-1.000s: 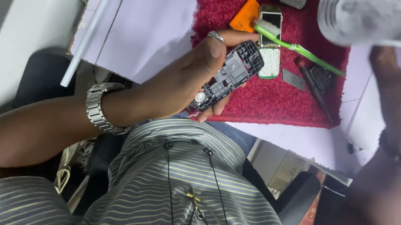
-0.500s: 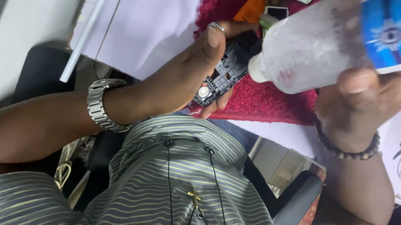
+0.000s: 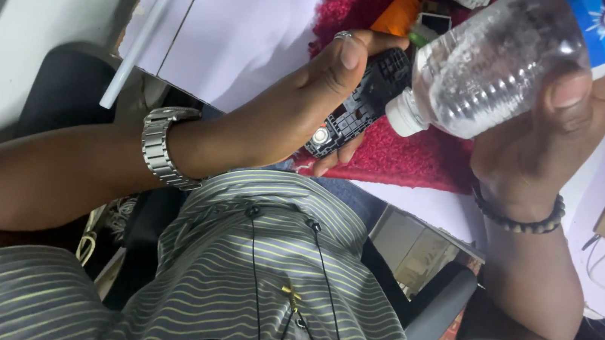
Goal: Cleaning and reassembling components of a mobile phone using a toothbrush and cleaning solution
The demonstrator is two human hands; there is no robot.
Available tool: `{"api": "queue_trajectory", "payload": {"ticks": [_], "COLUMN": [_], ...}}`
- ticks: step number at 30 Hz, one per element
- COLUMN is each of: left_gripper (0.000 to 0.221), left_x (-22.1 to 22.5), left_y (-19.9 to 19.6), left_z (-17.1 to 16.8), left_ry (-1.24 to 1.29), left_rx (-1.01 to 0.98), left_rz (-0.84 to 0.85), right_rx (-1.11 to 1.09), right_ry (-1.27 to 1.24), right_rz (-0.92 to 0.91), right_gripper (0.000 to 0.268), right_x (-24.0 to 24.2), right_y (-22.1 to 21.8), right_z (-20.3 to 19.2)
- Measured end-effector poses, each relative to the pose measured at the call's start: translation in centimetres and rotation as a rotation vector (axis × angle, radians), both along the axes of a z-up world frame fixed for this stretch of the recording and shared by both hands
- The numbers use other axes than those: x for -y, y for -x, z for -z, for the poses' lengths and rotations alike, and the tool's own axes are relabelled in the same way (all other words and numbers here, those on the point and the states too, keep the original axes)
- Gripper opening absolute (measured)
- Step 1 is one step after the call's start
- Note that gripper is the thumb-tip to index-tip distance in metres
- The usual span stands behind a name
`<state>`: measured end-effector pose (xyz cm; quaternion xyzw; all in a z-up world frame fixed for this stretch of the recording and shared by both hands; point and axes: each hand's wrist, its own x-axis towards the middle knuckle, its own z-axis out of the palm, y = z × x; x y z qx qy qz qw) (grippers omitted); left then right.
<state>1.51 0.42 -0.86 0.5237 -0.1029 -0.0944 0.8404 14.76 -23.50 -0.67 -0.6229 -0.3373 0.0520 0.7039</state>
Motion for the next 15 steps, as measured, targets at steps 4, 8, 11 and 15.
{"api": "queue_trajectory", "payload": {"ticks": [4, 8, 11, 15], "left_gripper": [0.088, 0.086, 0.101, 0.101], "left_x": [0.1, 0.1, 0.3, 0.4], "left_y": [0.0, 0.0, -0.6, -0.6], "left_z": [0.2, 0.0, 1.3, 1.6], "left_ry": [0.007, 0.018, -0.213, -0.217], "left_rx": [0.007, -0.02, 0.02, 0.018], "left_rz": [-0.009, 0.016, -0.107, -0.102], "right_rx": [0.027, -0.026, -0.017, -0.058], "right_ry": [0.011, -0.04, 0.026, -0.037], "right_rz": [-0.001, 0.027, 0.01, 0.024], "right_gripper": [0.055, 0.052, 0.06, 0.047], "right_x": [0.0, 1.9, 1.1, 1.9], "right_y": [0.2, -0.7, -0.4, -0.7], "right_z": [-0.3, 1.5, 0.6, 1.8]}}
